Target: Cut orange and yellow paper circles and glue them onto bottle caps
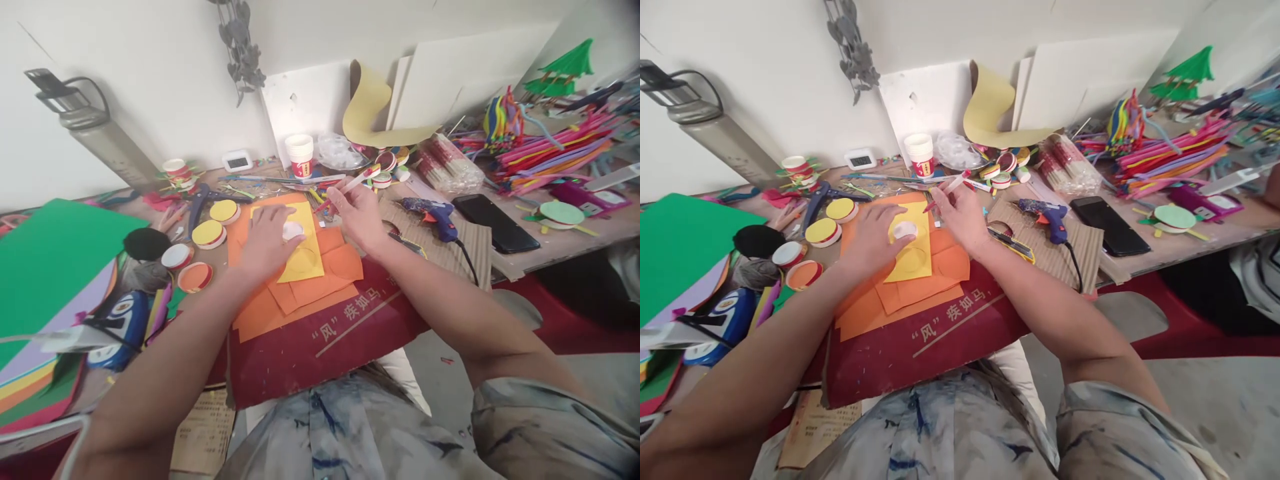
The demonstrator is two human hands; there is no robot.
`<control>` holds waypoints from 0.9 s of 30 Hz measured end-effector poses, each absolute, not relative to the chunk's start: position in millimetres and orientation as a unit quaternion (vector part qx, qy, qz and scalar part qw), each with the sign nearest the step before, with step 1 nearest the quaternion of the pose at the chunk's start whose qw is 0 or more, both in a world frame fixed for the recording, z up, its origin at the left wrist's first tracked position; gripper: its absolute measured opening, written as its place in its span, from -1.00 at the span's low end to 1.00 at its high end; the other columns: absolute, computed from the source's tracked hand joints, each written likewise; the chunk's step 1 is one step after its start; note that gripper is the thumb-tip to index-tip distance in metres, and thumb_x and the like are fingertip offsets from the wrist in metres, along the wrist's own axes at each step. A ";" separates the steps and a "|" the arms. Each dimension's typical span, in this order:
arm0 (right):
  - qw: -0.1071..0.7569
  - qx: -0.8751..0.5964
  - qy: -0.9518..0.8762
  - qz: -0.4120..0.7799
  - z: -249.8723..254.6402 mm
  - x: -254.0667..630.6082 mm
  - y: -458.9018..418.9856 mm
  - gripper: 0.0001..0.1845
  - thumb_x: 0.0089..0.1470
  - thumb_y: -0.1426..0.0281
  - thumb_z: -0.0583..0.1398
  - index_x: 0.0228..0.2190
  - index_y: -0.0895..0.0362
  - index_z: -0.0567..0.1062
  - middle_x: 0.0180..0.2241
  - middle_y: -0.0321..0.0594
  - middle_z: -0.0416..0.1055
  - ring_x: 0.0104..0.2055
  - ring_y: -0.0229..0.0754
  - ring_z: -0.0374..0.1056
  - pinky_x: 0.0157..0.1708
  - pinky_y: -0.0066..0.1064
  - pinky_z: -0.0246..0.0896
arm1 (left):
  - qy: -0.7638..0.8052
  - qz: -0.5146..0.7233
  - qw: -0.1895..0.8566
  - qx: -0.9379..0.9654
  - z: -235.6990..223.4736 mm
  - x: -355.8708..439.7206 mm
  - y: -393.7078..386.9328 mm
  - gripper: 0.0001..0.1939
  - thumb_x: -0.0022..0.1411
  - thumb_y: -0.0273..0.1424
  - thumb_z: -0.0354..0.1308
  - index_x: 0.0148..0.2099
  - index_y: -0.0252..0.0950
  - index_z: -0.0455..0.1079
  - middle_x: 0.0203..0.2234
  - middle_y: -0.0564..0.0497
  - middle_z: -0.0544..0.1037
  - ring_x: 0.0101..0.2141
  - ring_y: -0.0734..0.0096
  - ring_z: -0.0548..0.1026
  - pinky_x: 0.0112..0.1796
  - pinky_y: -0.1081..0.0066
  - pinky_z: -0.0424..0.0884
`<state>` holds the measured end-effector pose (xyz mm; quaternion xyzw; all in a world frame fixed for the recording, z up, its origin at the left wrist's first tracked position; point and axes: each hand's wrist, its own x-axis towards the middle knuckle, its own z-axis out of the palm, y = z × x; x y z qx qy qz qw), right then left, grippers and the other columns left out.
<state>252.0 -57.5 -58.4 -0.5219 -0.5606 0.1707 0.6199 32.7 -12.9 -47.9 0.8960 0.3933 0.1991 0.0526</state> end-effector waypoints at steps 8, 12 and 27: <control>0.602 -0.532 -0.586 0.104 -70.3 266.6 -55.1 -0.52 0.46 -0.06 0.22 -0.35 0.02 0.44 -0.42 -0.28 0.44 -0.37 -0.16 0.35 -0.27 -0.25 0.30 | 0.435 0.244 0.175 0.849 -43.0 20.5 17.7 -0.64 0.33 -0.19 0.30 0.11 -0.18 0.59 0.16 -0.11 0.72 0.18 -0.02 0.61 0.21 0.06 0.49; 0.604 -0.513 -0.601 0.103 -69.1 265.9 -56.2 -0.63 0.48 0.02 0.20 -0.25 0.03 0.50 -0.31 -0.22 0.52 -0.27 -0.10 0.44 -0.17 -0.21 0.36 | 0.431 0.383 0.296 0.761 -31.2 15.0 23.0 -0.60 0.32 -0.13 0.30 0.09 -0.24 0.54 0.11 -0.13 0.73 0.05 0.15 0.68 0.05 0.24 0.55; 0.569 -0.619 -0.539 0.052 -59.0 290.1 -46.4 -0.78 0.34 0.26 0.15 -0.22 0.09 0.56 -0.30 -0.13 0.61 -0.26 -0.04 0.50 -0.08 -0.18 0.39 | 0.466 0.351 0.198 0.787 -30.0 19.7 3.7 -0.66 0.35 -0.22 0.32 0.09 -0.27 0.56 0.14 -0.15 0.69 -0.06 0.23 0.63 0.07 0.25 0.49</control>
